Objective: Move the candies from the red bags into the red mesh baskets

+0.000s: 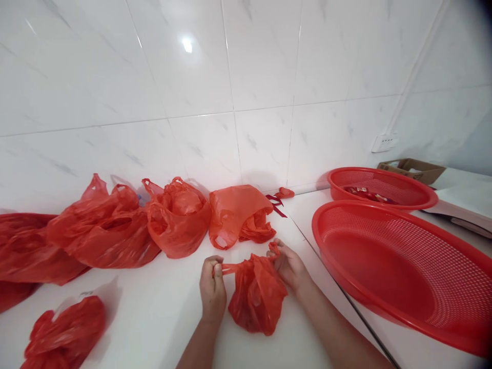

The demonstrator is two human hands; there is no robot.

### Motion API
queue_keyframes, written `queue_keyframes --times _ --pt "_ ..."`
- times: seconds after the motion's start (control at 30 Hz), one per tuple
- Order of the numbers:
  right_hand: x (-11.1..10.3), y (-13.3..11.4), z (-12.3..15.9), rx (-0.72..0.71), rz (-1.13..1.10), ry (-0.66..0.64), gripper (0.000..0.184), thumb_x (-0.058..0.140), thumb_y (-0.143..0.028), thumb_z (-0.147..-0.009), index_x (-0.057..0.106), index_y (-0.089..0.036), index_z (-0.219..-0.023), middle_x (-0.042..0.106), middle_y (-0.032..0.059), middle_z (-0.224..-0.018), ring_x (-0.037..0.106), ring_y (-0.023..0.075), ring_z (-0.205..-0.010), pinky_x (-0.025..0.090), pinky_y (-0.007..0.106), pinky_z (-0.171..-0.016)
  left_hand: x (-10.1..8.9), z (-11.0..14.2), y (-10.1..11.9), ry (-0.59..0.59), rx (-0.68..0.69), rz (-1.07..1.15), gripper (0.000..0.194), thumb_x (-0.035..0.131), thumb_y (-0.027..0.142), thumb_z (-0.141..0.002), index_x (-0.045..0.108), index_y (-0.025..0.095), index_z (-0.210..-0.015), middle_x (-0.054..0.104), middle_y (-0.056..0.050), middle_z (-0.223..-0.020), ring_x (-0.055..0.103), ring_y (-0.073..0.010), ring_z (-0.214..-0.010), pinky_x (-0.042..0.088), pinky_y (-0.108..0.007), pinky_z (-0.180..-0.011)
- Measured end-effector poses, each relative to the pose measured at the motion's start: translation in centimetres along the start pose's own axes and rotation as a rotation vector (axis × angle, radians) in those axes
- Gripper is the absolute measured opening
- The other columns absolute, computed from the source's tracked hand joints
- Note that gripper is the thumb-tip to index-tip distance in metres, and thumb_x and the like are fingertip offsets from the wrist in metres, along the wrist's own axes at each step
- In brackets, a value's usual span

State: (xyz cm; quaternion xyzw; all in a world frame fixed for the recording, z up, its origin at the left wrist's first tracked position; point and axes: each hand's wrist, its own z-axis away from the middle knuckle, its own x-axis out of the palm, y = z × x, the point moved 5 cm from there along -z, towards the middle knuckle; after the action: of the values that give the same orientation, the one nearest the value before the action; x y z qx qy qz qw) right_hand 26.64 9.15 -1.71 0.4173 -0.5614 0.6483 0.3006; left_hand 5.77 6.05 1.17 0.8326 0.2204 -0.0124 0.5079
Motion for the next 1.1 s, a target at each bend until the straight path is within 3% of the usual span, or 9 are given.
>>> queue_keyframes --times 0.27,0.67,0.77,0.87,0.97,1.03,1.1 --pt "-0.7 -1.0 -0.6 -0.063 0.120 0.037 0.021 0.058 -0.013 -0.066 0.051 -0.025 -0.082 0.039 -0.0074 -0.057 0.039 0.0105 -0.051 0.039 0.025 -0.059 -2.9 -1.1 -0.8 0.130 0.087 -0.226 0.016 0.037 0.027 -0.091 0.049 0.022 -0.081 0.055 -0.002 -0.083 0.052 -0.0184 -0.079 0.040 -0.029 -0.074" --pt "-1.1 -0.8 -0.7 -0.032 0.075 -0.001 0.019 0.057 -0.011 -0.067 0.053 -0.024 -0.081 0.039 -0.0078 -0.054 0.040 0.0090 -0.050 0.040 0.023 -0.058 -3.0 -1.0 -0.9 0.153 0.002 -0.221 0.020 0.038 0.032 -0.091 0.052 0.021 -0.082 0.058 -0.002 -0.080 0.053 -0.0182 -0.075 0.041 -0.029 -0.070" --pt "-1.8 -0.9 -1.0 -0.039 0.100 0.015 0.018 0.059 -0.013 -0.068 0.053 -0.023 -0.080 0.044 -0.0074 -0.056 0.044 0.0089 -0.051 0.040 0.023 -0.057 -3.0 -1.1 -1.6 0.138 -0.081 -0.183 0.024 0.039 0.038 -0.091 0.053 0.021 -0.082 0.058 -0.002 -0.078 0.054 -0.0183 -0.075 0.043 -0.030 -0.070" --pt "-2.4 -1.0 -1.1 -0.054 0.145 0.049 0.020 0.064 -0.015 -0.069 0.055 -0.023 -0.085 0.056 -0.0051 -0.067 0.053 0.0095 -0.058 0.042 0.023 -0.058 -2.1 -1.5 -3.0 -0.043 -0.214 0.034 0.036 0.039 0.052 -0.089 0.054 0.020 -0.083 0.060 -0.003 -0.079 0.057 -0.0192 -0.077 0.046 -0.032 -0.072" --pt "-2.1 -0.7 -1.0 -0.056 0.193 0.063 0.024 0.068 -0.022 -0.074 0.057 -0.023 -0.095 0.065 -0.0001 -0.086 0.062 0.0138 -0.078 0.047 0.026 -0.069 -0.2 -1.3 -3.7 -0.323 -0.226 0.328 0.060 0.049 0.068 -0.075 0.054 0.018 -0.108 0.061 -0.011 -0.111 0.058 -0.0262 -0.104 0.047 -0.038 -0.087" --pt "-1.2 0.1 -0.7 -0.030 0.223 0.028 0.030 0.067 -0.031 -0.077 0.057 -0.023 -0.104 0.066 0.0033 -0.099 0.062 0.0173 -0.092 0.048 0.030 -0.077 1.0 -0.5 -3.6 -0.470 -0.206 0.387 0.081 0.062 0.069 -0.063 0.046 0.019 -0.126 0.051 -0.015 -0.131 0.047 -0.0315 -0.122 0.041 -0.042 -0.097" --pt "0.2 1.4 -0.4 0.014 0.287 -0.063 0.037 0.066 -0.039 -0.079 0.057 -0.023 -0.111 0.064 0.0056 -0.109 0.061 0.0198 -0.099 0.047 0.033 -0.082 2.4 0.7 -3.3 -0.592 -0.221 0.358 0.088 0.072 0.059 -0.060 0.042 0.020 -0.134 0.047 -0.015 -0.137 0.040 -0.0340 -0.129 0.036 -0.045 -0.103"
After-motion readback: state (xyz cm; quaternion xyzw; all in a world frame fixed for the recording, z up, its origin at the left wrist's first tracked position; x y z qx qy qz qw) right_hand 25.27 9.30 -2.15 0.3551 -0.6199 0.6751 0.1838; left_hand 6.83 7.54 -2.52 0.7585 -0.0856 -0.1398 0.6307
